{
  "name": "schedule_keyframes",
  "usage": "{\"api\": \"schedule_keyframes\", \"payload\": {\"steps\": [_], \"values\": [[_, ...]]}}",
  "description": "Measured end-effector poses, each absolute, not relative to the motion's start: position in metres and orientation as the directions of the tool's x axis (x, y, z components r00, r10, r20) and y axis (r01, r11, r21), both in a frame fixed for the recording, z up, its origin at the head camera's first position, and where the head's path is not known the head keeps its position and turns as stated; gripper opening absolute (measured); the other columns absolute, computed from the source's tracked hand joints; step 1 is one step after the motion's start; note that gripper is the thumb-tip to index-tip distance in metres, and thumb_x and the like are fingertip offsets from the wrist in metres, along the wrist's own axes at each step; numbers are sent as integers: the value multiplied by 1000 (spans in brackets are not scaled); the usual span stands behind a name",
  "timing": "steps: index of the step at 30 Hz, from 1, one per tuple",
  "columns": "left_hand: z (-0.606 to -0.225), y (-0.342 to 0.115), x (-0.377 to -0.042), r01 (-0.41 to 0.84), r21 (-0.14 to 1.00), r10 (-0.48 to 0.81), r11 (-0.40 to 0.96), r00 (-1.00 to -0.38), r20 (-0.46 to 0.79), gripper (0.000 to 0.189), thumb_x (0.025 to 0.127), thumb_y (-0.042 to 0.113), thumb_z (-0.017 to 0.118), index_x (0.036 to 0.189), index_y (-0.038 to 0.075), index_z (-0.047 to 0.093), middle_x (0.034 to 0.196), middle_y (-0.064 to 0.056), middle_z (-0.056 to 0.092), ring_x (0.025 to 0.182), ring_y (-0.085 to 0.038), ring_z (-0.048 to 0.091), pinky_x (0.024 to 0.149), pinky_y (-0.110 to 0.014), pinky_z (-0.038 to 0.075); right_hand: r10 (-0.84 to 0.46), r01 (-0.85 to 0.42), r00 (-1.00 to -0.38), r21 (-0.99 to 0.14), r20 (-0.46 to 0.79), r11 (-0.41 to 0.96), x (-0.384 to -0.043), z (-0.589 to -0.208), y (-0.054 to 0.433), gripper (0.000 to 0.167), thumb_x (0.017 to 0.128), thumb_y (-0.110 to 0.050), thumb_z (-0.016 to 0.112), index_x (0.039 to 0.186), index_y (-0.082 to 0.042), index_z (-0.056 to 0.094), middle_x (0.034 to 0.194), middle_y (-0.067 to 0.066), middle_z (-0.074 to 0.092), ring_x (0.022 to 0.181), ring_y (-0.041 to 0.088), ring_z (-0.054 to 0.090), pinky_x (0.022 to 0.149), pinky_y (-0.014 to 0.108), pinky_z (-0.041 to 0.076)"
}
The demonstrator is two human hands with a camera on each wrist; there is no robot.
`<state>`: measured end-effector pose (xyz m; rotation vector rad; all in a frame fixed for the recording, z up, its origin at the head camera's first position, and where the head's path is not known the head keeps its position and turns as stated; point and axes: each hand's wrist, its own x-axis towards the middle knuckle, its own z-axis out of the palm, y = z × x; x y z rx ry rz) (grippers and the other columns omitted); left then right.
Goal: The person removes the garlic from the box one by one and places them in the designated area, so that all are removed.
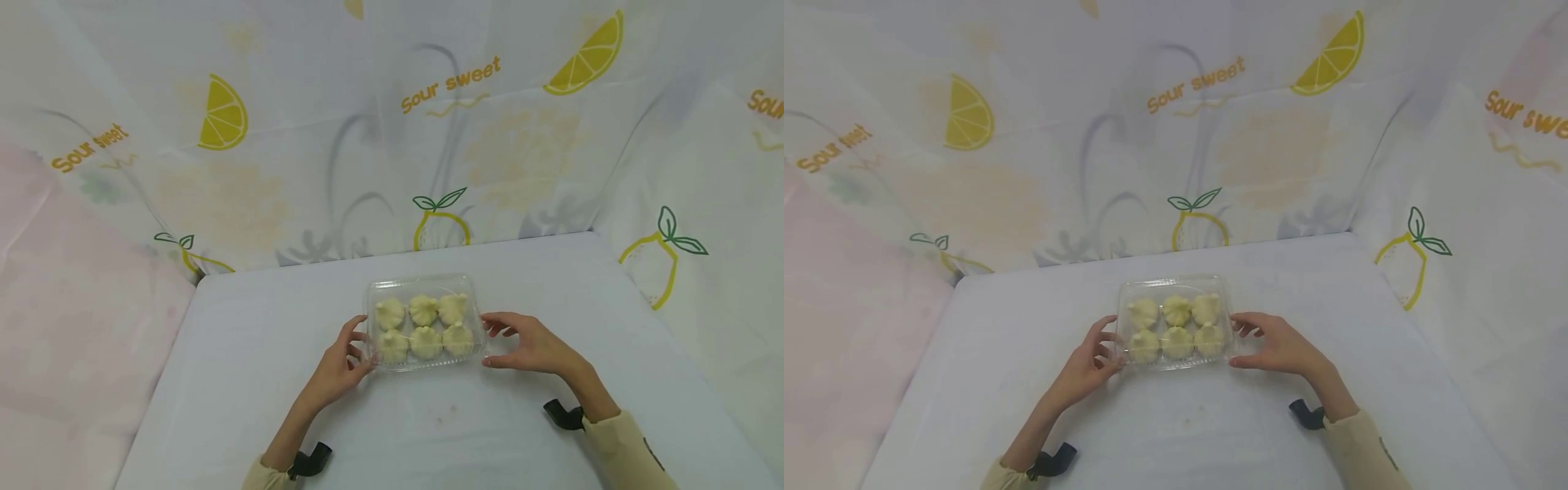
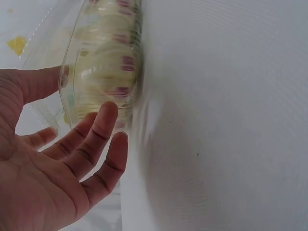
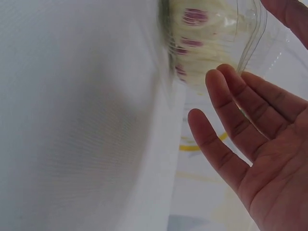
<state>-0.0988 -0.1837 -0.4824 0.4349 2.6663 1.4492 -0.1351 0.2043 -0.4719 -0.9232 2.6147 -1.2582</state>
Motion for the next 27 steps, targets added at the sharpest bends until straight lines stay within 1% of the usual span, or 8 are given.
{"api": "schedule_keyframes", "payload": {"steps": [3, 8, 13, 16, 19, 23, 27], "values": [[-482, -184, -97, 203, 836, 281, 510, -958, 61, 78, 84, 8, 77, 148, 23, 34, 120, -7, 60, 83, -14, 60, 63, -28, 52, -556, -473, -816, -736, 158, 485, -134, -472, 204, 74, 73, -27, 89, 133, 0, 56, 114, 6, 65, 98, 13, 61, 84, 46, 52], [-480, -186, -96, 224, 832, 292, 507, -953, 78, 70, 86, 13, 77, 144, 22, 39, 117, -6, 60, 85, -17, 61, 62, -28, 51, -550, -466, -821, -733, 151, 495, -134, -475, 204, 77, 72, -29, 90, 135, -3, 54, 114, 3, 64, 99, 11, 61, 85, 45, 52], [-481, -189, -99, 263, 809, 300, 526, -947, 113, 66, 84, 21, 81, 140, 19, 45, 116, -4, 60, 95, -19, 60, 63, -28, 51, -533, -459, -831, -734, 157, 500, -132, -478, 203, 82, 72, -29, 90, 139, -6, 49, 112, 3, 64, 103, 14, 60, 86, 45, 51], [-480, -191, -101, 273, 791, 286, 548, -949, 129, 67, 83, 24, 82, 139, 16, 47, 121, -3, 58, 104, -21, 57, 68, -30, 50, -530, -455, -834, -738, 156, 498, -130, -476, 203, 86, 72, -28, 91, 142, -7, 45, 113, 4, 64, 105, 17, 61, 87, 46, 51], [-478, -192, -101, 286, 774, 271, 565, -950, 153, 65, 81, 26, 83, 137, 16, 51, 129, -4, 54, 109, -22, 55, 72, -34, 49, -529, -453, -834, -745, 159, 490, -130, -477, 204, 89, 72, -27, 90, 144, -9, 42, 113, 5, 65, 105, 20, 62, 87, 46, 51], [-476, -193, -103, 323, 759, 266, 565, -942, 203, 59, 81, 27, 84, 132, 17, 56, 136, -6, 47, 111, -24, 53, 73, -38, 49, -525, -449, -835, -757, 166, 475, -129, -480, 206, 87, 76, -25, 88, 146, -9, 38, 112, 6, 65, 104, 22, 63, 86, 46, 51], [-474, -194, -104, 347, 763, 255, 546, -936, 243, 50, 83, 24, 82, 127, 15, 60, 140, -6, 46, 112, -25, 52, 73, -42, 48, -523, -451, -835, -755, 169, 476, -129, -480, 207, 81, 80, -24, 85, 146, -9, 40, 112, 5, 65, 104, 20, 63, 86, 47, 51]]}}
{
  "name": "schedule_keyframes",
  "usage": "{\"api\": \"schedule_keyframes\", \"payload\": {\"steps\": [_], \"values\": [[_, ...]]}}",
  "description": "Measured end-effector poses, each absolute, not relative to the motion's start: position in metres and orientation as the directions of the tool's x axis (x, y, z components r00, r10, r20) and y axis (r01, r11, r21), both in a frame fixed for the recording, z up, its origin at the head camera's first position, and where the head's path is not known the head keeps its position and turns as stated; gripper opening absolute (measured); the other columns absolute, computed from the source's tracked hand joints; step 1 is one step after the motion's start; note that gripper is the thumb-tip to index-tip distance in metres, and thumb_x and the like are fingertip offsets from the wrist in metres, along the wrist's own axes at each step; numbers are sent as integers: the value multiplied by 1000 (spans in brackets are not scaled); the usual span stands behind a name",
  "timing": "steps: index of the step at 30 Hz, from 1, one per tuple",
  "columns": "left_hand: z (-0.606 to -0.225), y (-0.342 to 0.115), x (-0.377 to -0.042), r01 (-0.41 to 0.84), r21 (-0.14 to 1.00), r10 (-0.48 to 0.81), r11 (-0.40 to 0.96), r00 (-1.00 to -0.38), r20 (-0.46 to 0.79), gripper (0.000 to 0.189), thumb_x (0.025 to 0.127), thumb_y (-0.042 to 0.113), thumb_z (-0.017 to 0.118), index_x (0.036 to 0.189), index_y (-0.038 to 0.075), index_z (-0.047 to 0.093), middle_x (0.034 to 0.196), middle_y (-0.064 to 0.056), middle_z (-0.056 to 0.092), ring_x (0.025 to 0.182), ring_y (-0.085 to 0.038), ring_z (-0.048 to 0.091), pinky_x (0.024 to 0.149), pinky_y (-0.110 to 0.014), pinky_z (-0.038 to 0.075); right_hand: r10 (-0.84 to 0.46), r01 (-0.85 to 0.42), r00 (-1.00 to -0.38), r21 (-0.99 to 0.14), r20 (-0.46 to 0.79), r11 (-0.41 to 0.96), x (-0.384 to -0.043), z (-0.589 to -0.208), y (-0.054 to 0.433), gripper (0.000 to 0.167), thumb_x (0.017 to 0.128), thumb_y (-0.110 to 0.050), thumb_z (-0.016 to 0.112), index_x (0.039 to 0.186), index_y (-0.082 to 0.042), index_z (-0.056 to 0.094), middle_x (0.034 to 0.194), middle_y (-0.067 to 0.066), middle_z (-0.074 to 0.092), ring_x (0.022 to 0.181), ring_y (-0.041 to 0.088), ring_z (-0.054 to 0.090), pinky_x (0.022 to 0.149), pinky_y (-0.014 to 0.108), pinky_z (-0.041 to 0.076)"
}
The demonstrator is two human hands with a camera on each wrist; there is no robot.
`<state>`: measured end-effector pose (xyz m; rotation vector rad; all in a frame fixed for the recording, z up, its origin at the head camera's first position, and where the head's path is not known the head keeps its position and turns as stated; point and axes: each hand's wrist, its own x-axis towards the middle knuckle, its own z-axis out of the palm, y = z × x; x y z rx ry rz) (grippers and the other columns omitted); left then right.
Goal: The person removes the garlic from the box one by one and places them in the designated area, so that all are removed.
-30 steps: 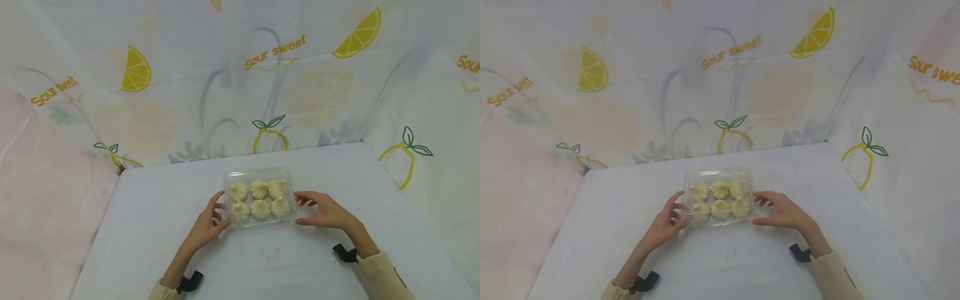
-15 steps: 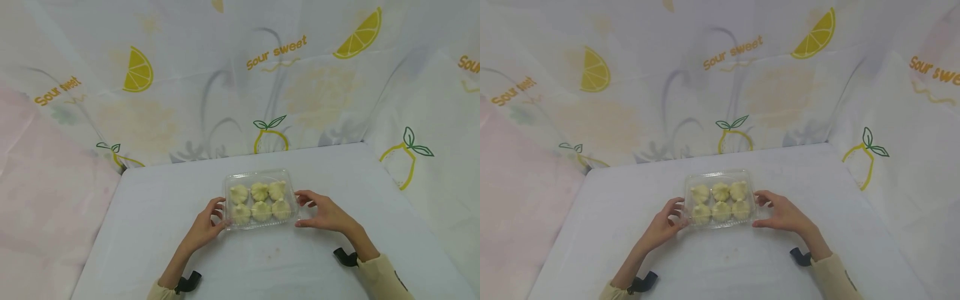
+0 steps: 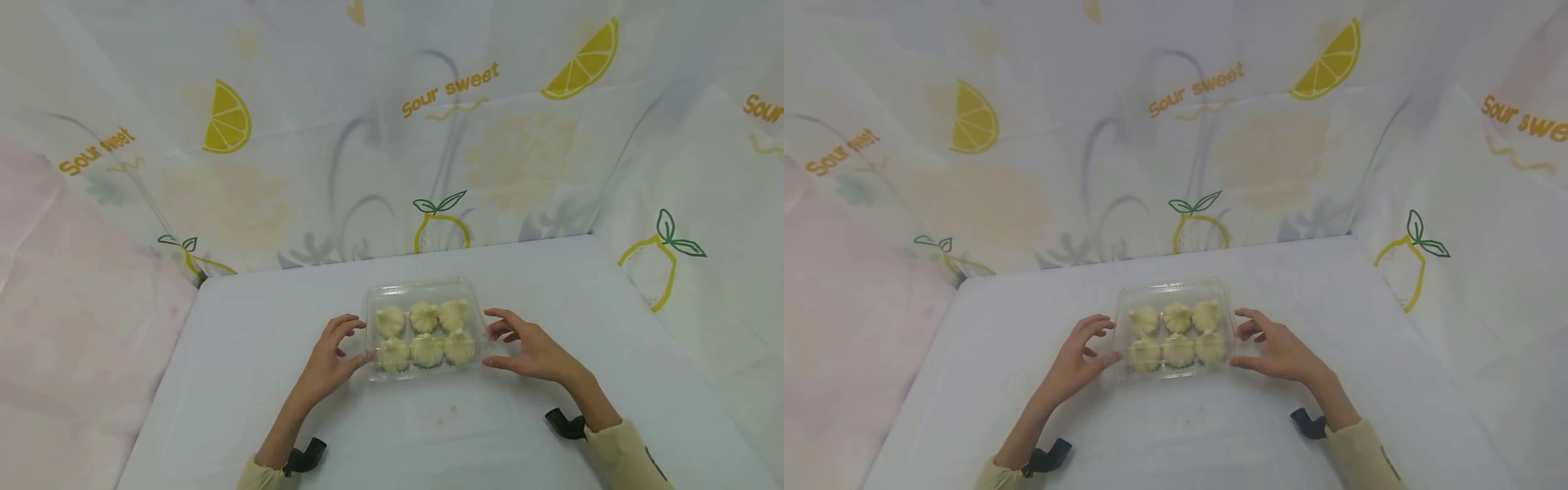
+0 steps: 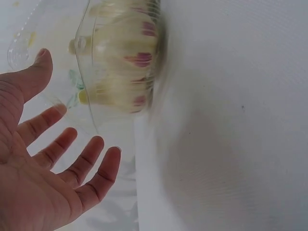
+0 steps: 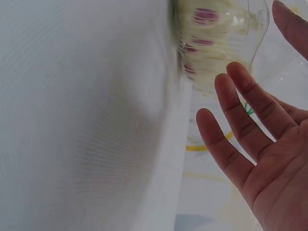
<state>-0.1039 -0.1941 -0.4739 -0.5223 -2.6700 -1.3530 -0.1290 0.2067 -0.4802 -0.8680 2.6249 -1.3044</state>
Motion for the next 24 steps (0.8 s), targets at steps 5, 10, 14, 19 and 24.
{"api": "schedule_keyframes", "payload": {"steps": [5, 10, 14, 19, 24], "values": [[-471, -193, -105, 351, 773, 239, 528, -935, 261, 45, 84, 21, 81, 123, 11, 63, 140, -5, 47, 111, -25, 53, 73, -46, 49, -519, -460, -836, -744, 178, 485, -129, -479, 207, 77, 81, -23, 84, 144, -8, 43, 110, 3, 66, 103, 15, 63, 86, 47, 51], [-470, -193, -108, 365, 760, 219, 537, -931, 292, 37, 85, 20, 80, 119, 13, 65, 136, -4, 52, 108, -24, 56, 70, -47, 51, -506, -437, -847, -757, 163, 486, -128, -480, 207, 77, 80, -25, 84, 143, -8, 43, 110, -1, 67, 102, 16, 64, 86, 47, 51], [-468, -193, -112, 378, 763, 191, 524, -925, 327, 30, 88, 15, 77, 115, 15, 66, 133, -2, 55, 107, -22, 58, 69, -44, 53, -515, -442, -841, -761, 168, 474, -128, -481, 207, 73, 80, -23, 85, 140, -8, 46, 109, -1, 68, 100, 18, 65, 86, 46, 52], [-466, -193, -118, 397, 779, 164, 485, -916, 365, 30, 90, 11, 73, 119, 14, 66, 129, -3, 59, 106, -23, 60, 69, -37, 53, -555, -492, -803, -766, 217, 413, -128, -481, 205, 63, 79, -16, 85, 133, -6, 56, 105, 2, 68, 96, 18, 65, 82, 46, 53], [-465, -190, -124, 422, 784, 126, 455, -902, 413, 33, 91, 6, 71, 123, 11, 65, 123, -6, 63, 102, -27, 63, 65, -34, 52, -576, -524, -777, -767, 253, 370, -127, -480, 206, 55, 79, -17, 85, 127, -5, 63, 111, 4, 69, 97, 18, 65, 79, 44, 54]]}}
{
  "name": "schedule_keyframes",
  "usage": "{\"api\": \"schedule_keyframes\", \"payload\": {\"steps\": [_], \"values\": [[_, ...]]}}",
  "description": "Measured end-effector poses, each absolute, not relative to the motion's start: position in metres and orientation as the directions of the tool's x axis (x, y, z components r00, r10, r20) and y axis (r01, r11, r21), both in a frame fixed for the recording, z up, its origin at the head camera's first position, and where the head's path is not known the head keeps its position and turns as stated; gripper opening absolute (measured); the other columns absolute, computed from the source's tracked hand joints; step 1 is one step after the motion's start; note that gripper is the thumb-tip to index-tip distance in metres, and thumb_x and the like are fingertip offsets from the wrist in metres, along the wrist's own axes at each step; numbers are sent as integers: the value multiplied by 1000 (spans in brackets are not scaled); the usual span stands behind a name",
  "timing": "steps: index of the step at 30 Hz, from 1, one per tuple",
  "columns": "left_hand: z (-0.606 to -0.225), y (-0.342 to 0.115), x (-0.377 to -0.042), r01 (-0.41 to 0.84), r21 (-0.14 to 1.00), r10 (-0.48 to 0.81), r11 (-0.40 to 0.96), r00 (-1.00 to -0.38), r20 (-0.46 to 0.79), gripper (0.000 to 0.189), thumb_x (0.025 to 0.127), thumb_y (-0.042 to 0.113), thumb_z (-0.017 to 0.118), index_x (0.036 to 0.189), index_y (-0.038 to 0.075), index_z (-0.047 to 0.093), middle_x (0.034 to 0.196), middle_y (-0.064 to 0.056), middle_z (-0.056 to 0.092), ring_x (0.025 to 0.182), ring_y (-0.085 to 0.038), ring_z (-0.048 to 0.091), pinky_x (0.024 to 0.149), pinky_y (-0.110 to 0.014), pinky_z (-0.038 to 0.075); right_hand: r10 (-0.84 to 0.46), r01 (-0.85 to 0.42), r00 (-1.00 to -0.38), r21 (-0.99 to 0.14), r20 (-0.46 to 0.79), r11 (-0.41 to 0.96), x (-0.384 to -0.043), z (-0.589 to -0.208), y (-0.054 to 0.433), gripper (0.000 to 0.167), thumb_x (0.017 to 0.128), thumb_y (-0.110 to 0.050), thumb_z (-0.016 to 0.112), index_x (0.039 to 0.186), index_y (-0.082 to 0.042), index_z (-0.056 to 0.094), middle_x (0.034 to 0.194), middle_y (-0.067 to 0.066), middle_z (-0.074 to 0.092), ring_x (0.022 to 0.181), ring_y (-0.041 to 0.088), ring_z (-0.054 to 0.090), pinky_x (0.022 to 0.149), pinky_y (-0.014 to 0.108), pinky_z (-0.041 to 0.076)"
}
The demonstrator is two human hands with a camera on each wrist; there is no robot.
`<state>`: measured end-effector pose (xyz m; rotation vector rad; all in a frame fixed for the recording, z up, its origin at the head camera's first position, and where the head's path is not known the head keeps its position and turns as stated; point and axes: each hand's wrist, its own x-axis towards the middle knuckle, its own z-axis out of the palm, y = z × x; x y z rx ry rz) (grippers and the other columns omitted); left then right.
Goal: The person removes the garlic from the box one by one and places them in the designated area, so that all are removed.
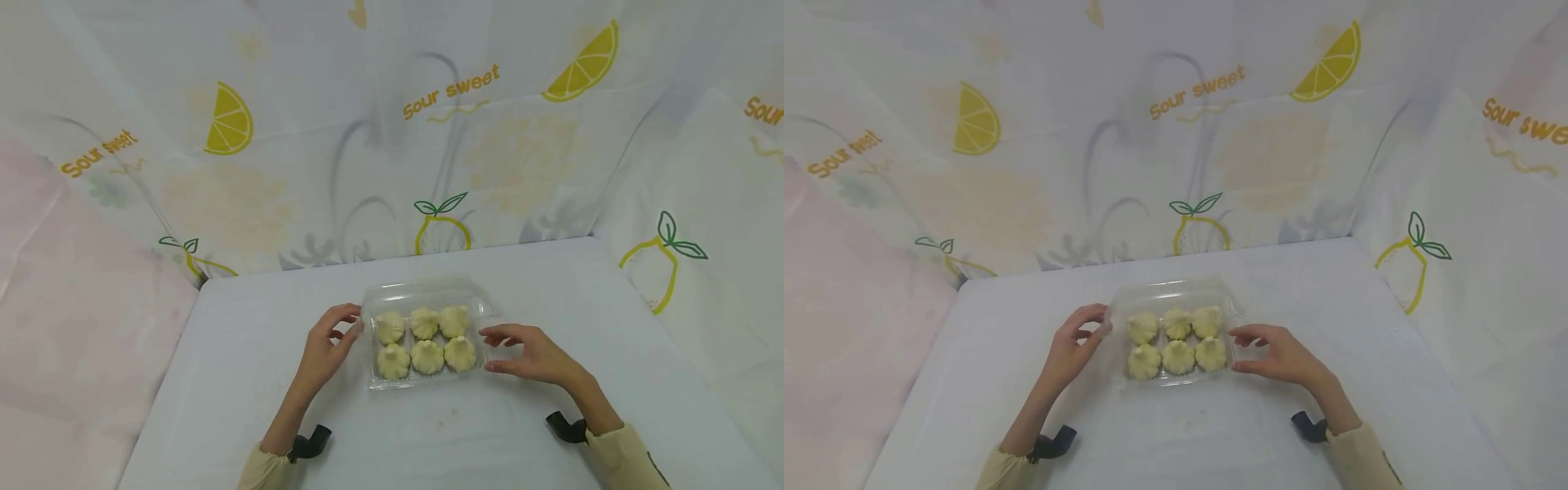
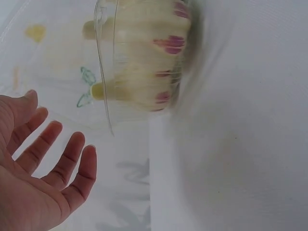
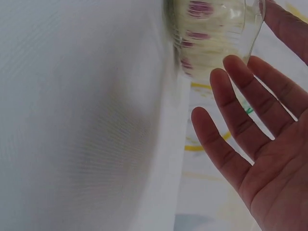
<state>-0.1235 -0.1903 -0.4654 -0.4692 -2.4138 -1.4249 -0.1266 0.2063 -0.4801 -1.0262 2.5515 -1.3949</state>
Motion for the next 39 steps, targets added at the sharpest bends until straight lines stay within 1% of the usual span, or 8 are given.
{"api": "schedule_keyframes", "payload": {"steps": [3, 9, 19, 23, 26, 28, 30, 39], "values": [[-465, -189, -127, 424, 782, 96, 457, -898, 430, 31, 91, 3, 70, 120, 11, 66, 118, -5, 65, 100, -24, 64, 64, -33, 52, -583, -529, -771, -768, 257, 361, -126, -480, 207, 52, 79, -21, 85, 125, -5, 65, 114, 5, 69, 97, 18, 65, 80, 42, 53], [-460, -187, -135, 410, 779, 37, 475, -894, 447, 22, 93, 3, 68, 112, 12, 69, 112, 1, 67, 97, -15, 62, 69, -28, 52, -590, -523, -772, -763, 234, 381, -126, -480, 208, 50, 81, -27, 83, 123, -6, 66, 113, 4, 69, 97, 15, 64, 81, 41, 53], [-458, -180, -146, 413, 788, -52, 457, -872, 487, 19, 91, -1, 68, 109, 3, 70, 102, -11, 70, 91, -24, 65, 66, -31, 53, -613, -536, -754, -761, 237, 365, -126, -478, 208, 45, 81, -25, 83, 118, -6, 68, 110, 6, 70, 94, 20, 65, 81, 46, 53], [-454, -176, -146, 411, 796, -82, 444, -866, 493, 15, 92, -1, 66, 107, 1, 70, 97, -10, 70, 89, -16, 64, 65, -23, 49, -620, -541, -748, -758, 237, 364, -125, -475, 208, 44, 81, -25, 83, 118, -6, 68, 110, 6, 70, 94, 20, 65, 81, 46, 53], [-441, -171, -141, 425, 796, -85, 431, -859, 505, 14, 93, -4, 65, 106, -3, 69, 97, -14, 70, 87, -21, 65, 64, -19, 47, -627, -545, -743, -756, 235, 362, -125, -476, 209, 43, 82, -26, 82, 118, -7, 68, 110, 5, 70, 94, 19, 65, 81, 45, 53], [-431, -167, -138, 440, 793, -82, 422, -852, 517, 15, 91, -8, 64, 105, -7, 69, 98, -19, 69, 85, -31, 66, 64, -19, 46, -630, -543, -741, -758, 231, 361, -125, -476, 209, 43, 82, -27, 82, 118, -7, 68, 110, 5, 70, 94, 19, 65, 82, 45, 53], [-428, -165, -137, 464, 785, -76, 411, -840, 537, 15, 91, -11, 63, 105, -9, 68, 99, -22, 69, 83, -36, 66, 64, -17, 46, -633, -545, -739, -758, 231, 359, -125, -476, 209, 43, 83, -27, 82, 118, -7, 68, 110, 5, 70, 94, 20, 65, 82, 44, 53], [-436, -166, -141, 440, 814, -71, 379, -863, 500, 16, 90, -11, 63, 106, -11, 67, 101, -24, 68, 82, -40, 66, 64, -13, 47, -637, -532, -740, -769, 218, 355, -123, -475, 209, 40, 81, -19, 84, 116, -8, 69, 108, 4, 71, 93, 21, 65, 82, 45, 52]]}}
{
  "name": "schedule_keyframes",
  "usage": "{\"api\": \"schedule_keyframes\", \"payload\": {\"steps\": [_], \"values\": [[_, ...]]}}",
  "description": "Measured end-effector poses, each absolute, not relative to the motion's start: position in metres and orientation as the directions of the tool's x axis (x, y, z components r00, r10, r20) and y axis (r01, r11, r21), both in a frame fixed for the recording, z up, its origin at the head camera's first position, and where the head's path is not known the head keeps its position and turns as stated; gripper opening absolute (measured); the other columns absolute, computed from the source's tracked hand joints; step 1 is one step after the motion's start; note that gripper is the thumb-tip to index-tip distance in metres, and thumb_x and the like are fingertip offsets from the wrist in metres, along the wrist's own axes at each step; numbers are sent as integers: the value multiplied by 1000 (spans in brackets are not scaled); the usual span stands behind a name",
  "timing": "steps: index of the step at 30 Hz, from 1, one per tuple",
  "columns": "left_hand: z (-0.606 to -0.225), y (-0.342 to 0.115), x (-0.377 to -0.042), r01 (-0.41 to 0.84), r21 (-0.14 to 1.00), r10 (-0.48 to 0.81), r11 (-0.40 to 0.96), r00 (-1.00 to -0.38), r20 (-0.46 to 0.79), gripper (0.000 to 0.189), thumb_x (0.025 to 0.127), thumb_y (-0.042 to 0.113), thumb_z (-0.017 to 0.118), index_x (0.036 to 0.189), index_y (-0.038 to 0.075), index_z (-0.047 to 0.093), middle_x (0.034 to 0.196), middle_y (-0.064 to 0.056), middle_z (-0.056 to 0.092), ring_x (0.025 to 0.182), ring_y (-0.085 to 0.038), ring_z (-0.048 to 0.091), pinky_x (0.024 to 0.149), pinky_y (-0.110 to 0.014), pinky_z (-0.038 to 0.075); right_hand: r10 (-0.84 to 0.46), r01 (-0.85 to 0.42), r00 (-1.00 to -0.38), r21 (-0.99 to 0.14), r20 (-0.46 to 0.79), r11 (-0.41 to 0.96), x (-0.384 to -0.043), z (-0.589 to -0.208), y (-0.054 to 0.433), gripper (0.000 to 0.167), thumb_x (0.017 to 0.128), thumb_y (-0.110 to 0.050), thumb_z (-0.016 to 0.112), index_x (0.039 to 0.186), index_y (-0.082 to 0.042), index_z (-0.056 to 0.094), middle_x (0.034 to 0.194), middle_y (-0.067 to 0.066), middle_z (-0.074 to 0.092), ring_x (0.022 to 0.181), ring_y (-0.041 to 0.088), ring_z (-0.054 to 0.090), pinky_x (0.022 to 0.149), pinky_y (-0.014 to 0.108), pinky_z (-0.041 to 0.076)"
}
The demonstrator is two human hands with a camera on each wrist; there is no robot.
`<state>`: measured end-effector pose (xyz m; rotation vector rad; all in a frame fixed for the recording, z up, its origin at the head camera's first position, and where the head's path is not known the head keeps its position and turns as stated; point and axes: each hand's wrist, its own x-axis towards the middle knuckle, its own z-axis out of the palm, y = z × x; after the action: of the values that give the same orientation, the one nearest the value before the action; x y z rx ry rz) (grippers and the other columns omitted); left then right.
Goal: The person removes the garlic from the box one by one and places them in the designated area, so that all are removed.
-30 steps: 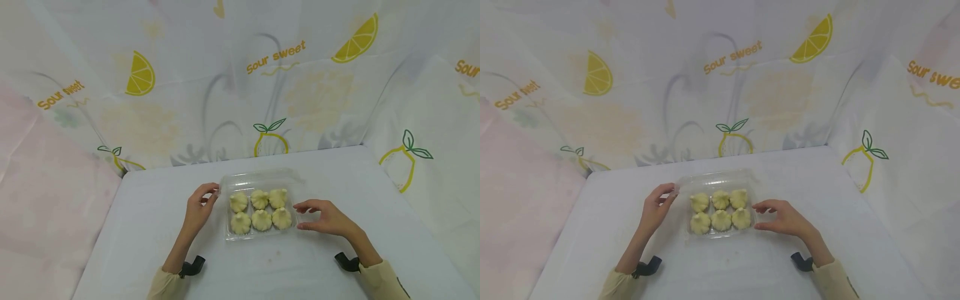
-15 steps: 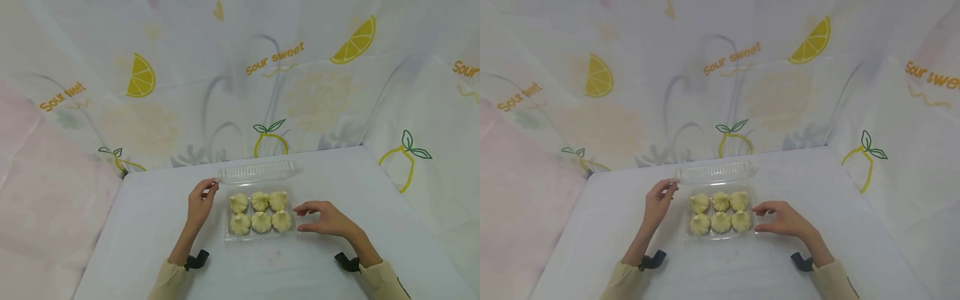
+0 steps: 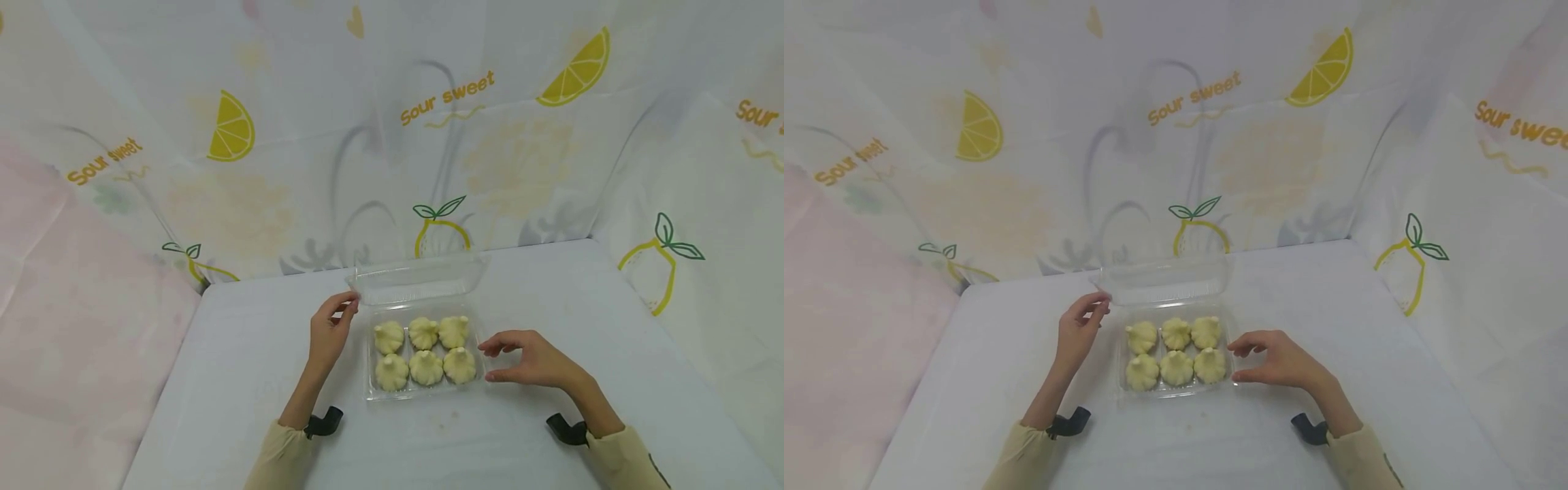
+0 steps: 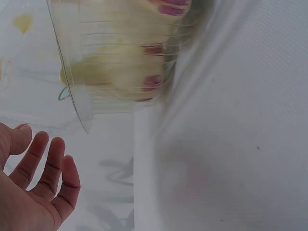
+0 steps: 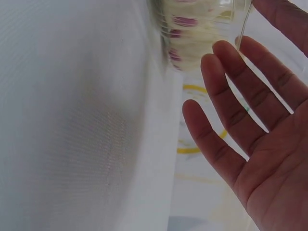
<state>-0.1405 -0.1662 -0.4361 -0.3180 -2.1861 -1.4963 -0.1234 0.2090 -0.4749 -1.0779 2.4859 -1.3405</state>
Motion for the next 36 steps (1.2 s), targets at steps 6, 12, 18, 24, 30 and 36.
{"api": "schedule_keyframes", "payload": {"steps": [6, 12, 18, 24, 30, 36], "values": [[-441, -168, -142, 415, 821, -70, 391, -876, 477, 18, 91, -11, 63, 108, -9, 67, 101, -24, 68, 81, -39, 67, 62, -15, 47, -635, -516, -745, -780, 205, 353, -122, -474, 207, 40, 80, -20, 84, 116, -9, 69, 108, 3, 70, 93, 20, 65, 82, 43, 52], [-444, -167, -143, 385, 835, -71, 393, -892, 445, 22, 91, -11, 62, 113, -9, 66, 102, -26, 68, 82, -42, 66, 61, -13, 45, -635, -525, -742, -775, 214, 352, -122, -476, 207, 42, 78, -19, 86, 115, -9, 68, 107, 4, 70, 92, 20, 64, 81, 42, 52], [-449, -167, -147, 352, 847, -79, 397, -907, 414, 23, 92, -8, 63, 115, -8, 66, 101, -25, 67, 82, -41, 66, 61, -13, 46, -635, -527, -743, -768, 210, 363, -122, -476, 206, 43, 78, -21, 86, 116, -9, 68, 107, 2, 70, 93, 19, 64, 82, 42, 52], [-454, -167, -149, 324, 864, -103, 386, -915, 389, 24, 92, -6, 63, 117, -7, 65, 99, -25, 67, 82, -42, 66, 61, -15, 46, -637, -522, -743, -772, 203, 363, -122, -474, 206, 44, 80, -25, 85, 117, -10, 68, 107, 0, 70, 93, 19, 64, 83, 43, 52], [-458, -168, -152, 298, 872, -111, 389, -924, 365, 25, 93, -5, 63, 118, -7, 64, 100, -26, 67, 83, -42, 66, 63, -15, 47, -637, -507, -750, -773, 177, 382, -122, -473, 206, 42, 81, -24, 84, 117, -10, 69, 107, -2, 70, 93, 18, 64, 83, 43, 52], [-480, -174, -166, 262, 890, -124, 374, -937, 328, 26, 95, -2, 63, 120, -6, 64, 101, -25, 67, 83, -42, 66, 60, -15, 46, -634, -502, -754, -771, 170, 391, -122, -473, 206, 41, 79, -19, 85, 116, -9, 69, 106, -1, 70, 93, 19, 64, 83, 44, 52]]}}
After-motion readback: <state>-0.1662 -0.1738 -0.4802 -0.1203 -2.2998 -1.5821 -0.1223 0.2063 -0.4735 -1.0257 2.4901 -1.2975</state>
